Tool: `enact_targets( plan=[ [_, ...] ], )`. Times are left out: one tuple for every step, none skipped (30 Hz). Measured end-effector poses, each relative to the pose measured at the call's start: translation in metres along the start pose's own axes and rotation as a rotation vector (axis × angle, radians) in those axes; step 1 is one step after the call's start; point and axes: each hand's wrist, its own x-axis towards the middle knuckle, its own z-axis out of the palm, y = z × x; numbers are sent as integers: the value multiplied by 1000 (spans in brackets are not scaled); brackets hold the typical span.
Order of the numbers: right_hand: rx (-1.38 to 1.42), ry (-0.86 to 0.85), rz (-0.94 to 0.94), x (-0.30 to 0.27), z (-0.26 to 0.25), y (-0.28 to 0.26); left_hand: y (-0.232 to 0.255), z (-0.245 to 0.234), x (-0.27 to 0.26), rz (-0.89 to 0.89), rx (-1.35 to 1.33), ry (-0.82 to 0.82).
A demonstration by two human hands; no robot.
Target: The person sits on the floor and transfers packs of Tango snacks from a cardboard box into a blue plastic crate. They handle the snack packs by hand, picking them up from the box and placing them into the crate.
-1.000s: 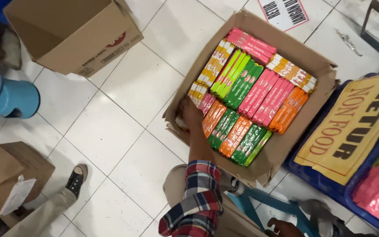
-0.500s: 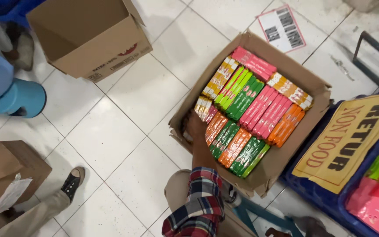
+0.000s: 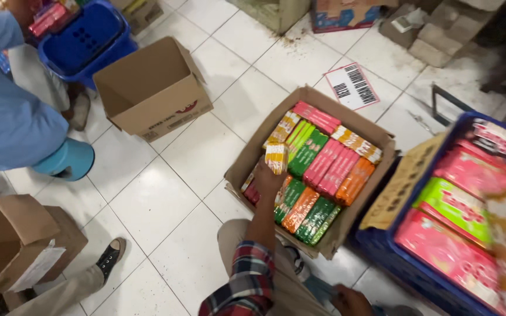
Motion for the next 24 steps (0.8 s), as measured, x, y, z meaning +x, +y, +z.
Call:
enact_targets(
  plan=[
    [-26, 53, -41, -3, -3, -10, 12, -5, -5, -70, 7, -72],
    [-52, 106, -81, -6, -6, -21, 24, -10, -10, -140, 15, -144],
    [-48, 119, -87, -13, -12, -27, 37, -16, -26, -127, 11, -143],
    [117, 152, -208, -20, -19, -32, 49, -21, -42, -145, -166, -188],
    [284, 187, -322, -29, -25, -35, 61, -23, -60, -163, -341, -245],
    [290, 201, -322, -46, -34, -57, 84, -44, -79, -150, -343, -254],
    [305, 359, -422, -65, -46, -76, 110, -61, -100, -125, -324, -290],
    [316, 519, -519, -84, -58, -94, 135, -77, -121, -99, -306, -326],
    [336, 547, -500, -114, -74, -117, 149, -84, -141, -79, -298, -357],
    [246, 707, -642, -144, -91, -139, 162, -90, -160, -84, -378, -383],
    [138, 867, -772, -174, -111, -158, 175, -94, -180, -96, -460, -414],
    [147, 896, -743, -191, -122, -161, 185, -98, -202, -82, -455, -451],
    [86, 917, -709, -207, -135, -164, 197, -102, -221, -71, -462, -472],
    [26, 935, -672, -222, -148, -168, 208, -107, -240, -60, -470, -493],
    [33, 965, -640, -235, -161, -166, 219, -106, -259, -45, -467, -533],
    [-13, 914, -564, -246, -173, -164, 229, -104, -277, -105, -624, -606],
    [-50, 861, -487, -257, -185, -162, 237, -103, -293, -172, -774, -679],
    [-35, 887, -453, -266, -193, -152, 236, -88, -307, -163, -763, -722],
    [-74, 1004, -515, -274, -201, -142, 234, -74, -320, -125, -890, -766],
    [-120, 1121, -575, -282, -208, -133, 232, -60, -333, -91, -1019, -810],
    [-109, 1146, -542, -293, -219, -121, 229, -53, -340, -86, -1007, -851],
    [29, 1047, -394, -303, -228, -108, 225, -46, -345, -47, -989, -960],
    [166, 939, -257, -313, -239, -97, 222, -39, -350, -9, -971, -1061],
    [181, 960, -233, -321, -249, -80, 221, -34, -353, -5, -960, -1096]
  ],
)
